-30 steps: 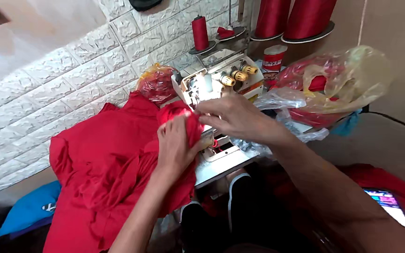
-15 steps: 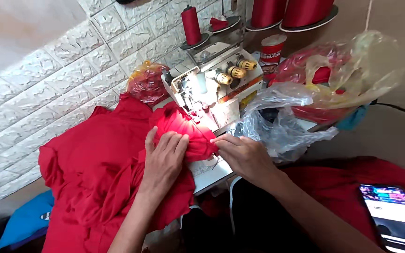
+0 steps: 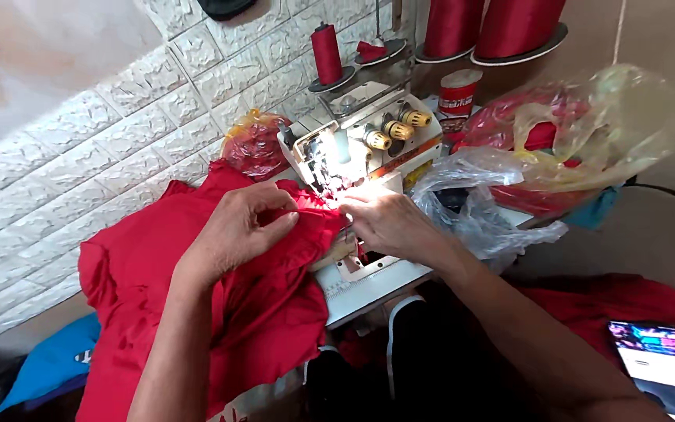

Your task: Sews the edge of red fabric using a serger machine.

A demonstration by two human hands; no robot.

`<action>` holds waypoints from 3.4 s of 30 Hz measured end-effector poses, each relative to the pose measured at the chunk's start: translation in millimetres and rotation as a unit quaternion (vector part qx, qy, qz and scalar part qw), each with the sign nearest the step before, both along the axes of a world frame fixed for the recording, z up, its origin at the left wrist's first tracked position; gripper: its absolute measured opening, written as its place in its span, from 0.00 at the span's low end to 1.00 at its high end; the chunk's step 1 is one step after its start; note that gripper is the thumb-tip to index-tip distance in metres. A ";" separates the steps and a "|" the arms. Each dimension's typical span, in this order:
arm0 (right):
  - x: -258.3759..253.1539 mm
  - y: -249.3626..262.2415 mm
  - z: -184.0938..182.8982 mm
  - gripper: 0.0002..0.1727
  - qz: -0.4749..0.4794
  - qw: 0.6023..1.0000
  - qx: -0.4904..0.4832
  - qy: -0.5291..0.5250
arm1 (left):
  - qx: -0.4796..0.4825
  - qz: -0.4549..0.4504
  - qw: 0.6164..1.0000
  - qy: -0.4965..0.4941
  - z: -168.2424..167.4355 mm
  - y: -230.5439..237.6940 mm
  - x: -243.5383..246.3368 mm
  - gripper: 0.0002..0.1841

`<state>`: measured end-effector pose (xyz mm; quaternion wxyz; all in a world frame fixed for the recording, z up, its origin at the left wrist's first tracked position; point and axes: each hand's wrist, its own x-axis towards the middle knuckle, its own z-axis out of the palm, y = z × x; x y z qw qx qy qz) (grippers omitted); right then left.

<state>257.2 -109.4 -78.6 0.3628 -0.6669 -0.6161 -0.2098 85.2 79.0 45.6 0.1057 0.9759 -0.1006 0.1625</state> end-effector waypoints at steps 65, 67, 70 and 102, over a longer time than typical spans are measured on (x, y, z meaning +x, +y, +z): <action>-44.2 -18.1 -34.5 0.11 -0.099 0.990 0.095 0.011 | 0.154 0.086 0.973 -0.152 -104.5 -29.3 1.2 0.14; -41.2 -10.2 -30.3 0.10 -0.113 0.989 0.095 0.007 | 0.119 0.083 0.979 -0.146 -102.5 -24.4 7.2 0.13; -36.4 -0.3 -29.7 0.10 -0.134 0.986 0.097 0.001 | 0.066 0.077 0.986 -0.133 -101.0 -23.7 15.0 0.16; -72.0 10.6 -40.2 0.32 0.134 0.905 0.037 0.402 | 0.004 0.286 0.954 0.093 -55.8 -92.4 -0.8 0.13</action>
